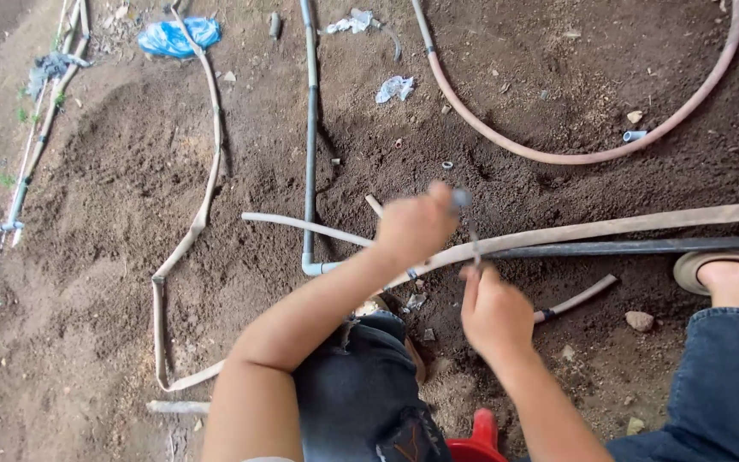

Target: The person sits on a small stool outdoors and uses a metal file to smooth the cut end of a small grey plastic pipe. They hold the pipe with their left hand and file the edge with their right hand, rotating the pipe to work on different sides.

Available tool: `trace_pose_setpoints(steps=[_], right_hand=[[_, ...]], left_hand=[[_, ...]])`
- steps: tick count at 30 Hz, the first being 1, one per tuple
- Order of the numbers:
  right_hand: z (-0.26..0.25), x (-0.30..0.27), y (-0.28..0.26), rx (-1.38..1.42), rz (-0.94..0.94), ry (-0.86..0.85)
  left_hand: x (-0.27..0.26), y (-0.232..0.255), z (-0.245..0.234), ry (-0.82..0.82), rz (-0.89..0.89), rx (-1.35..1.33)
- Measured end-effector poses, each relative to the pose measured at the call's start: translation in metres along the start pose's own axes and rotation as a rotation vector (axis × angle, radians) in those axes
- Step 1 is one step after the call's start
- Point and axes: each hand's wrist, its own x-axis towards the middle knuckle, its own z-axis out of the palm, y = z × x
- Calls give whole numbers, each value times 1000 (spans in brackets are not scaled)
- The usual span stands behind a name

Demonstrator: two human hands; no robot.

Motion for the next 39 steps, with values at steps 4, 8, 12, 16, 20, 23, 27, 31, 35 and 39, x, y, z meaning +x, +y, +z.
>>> trace_pose_setpoints(steps=[4, 8, 12, 16, 20, 23, 27, 31, 35, 39], right_hand=[[45, -40, 22, -26, -109, 65], [22, 6, 9, -1, 66, -105], [5, 15, -9, -11, -27, 10], [50, -22, 17, 67, -7, -143], [31, -7, 14, -13, 42, -132], [9, 10, 14, -40, 79, -18], [12, 4, 20, 0, 121, 0], [5, -5, 23, -15, 178, -25], [-6, 10, 13, 20, 187, -41], [-4, 17, 13, 22, 175, -48]], left_hand=[[-7, -37, 49, 179, -175, -54], [-6, 1, 46, -118, 40, 127], [4, -9, 28, -81, -61, 99], [0, -51, 32, -35, -236, 16], [-1, -13, 85, -184, -164, 12], [-9, 24, 90, -78, 42, 153], [-1, 23, 70, -193, 115, 41], [-1, 31, 87, -159, 143, 92], [5, 32, 83, -128, 121, 64], [9, 25, 75, -163, 78, 30]])
